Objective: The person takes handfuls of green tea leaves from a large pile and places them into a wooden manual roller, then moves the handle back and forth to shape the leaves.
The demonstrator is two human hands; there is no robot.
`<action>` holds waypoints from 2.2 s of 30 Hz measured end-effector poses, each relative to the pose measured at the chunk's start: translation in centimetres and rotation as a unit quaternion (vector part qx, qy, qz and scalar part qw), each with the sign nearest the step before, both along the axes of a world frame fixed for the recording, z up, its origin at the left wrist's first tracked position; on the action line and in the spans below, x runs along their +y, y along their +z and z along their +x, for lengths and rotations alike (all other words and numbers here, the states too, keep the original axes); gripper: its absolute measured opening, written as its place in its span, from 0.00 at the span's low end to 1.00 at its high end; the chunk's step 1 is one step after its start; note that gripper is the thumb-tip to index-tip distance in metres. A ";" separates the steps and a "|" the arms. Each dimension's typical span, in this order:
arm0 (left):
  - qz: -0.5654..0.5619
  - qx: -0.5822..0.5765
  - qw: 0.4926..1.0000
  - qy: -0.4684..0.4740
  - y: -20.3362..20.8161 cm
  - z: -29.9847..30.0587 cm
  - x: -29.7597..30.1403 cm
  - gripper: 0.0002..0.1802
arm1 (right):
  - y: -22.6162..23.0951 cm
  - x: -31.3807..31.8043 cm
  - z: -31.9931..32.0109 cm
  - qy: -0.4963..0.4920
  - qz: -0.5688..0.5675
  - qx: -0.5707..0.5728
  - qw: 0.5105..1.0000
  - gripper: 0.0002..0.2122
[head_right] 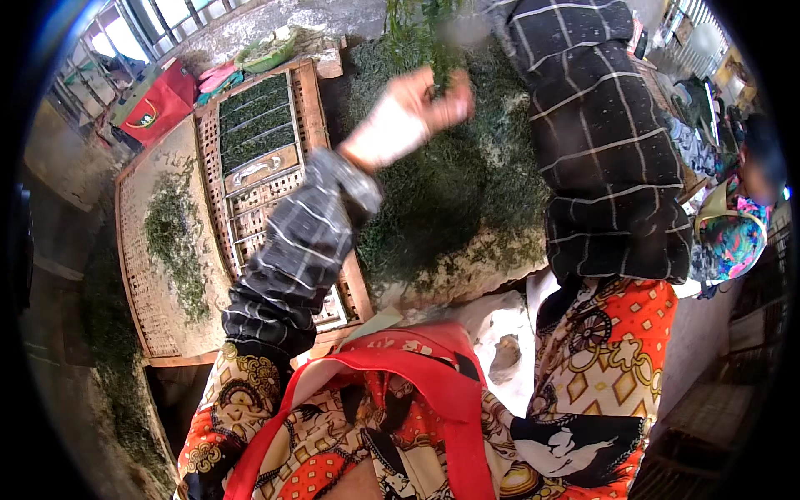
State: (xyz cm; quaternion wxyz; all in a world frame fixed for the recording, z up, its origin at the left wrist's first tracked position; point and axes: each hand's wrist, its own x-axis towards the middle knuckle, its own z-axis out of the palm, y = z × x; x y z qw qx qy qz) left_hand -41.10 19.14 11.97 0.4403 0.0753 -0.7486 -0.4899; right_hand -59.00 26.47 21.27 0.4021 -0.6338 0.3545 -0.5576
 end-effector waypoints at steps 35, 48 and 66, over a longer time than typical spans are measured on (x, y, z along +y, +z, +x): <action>0.420 0.024 0.906 -0.047 -25.2 10.5 -5.2 0.08 | 5.1 -3.4 -4.8 0.019 -0.124 -0.277 0.953 0.09; -0.289 -0.093 0.946 0.110 -8.2 14.8 -0.1 0.19 | -13.9 -5.0 15.4 -0.036 0.263 -0.300 0.916 0.14; 0.450 0.322 0.811 0.190 -10.7 32.9 -11.8 0.19 | -16.5 -15.1 31.9 0.155 0.301 0.122 0.933 0.12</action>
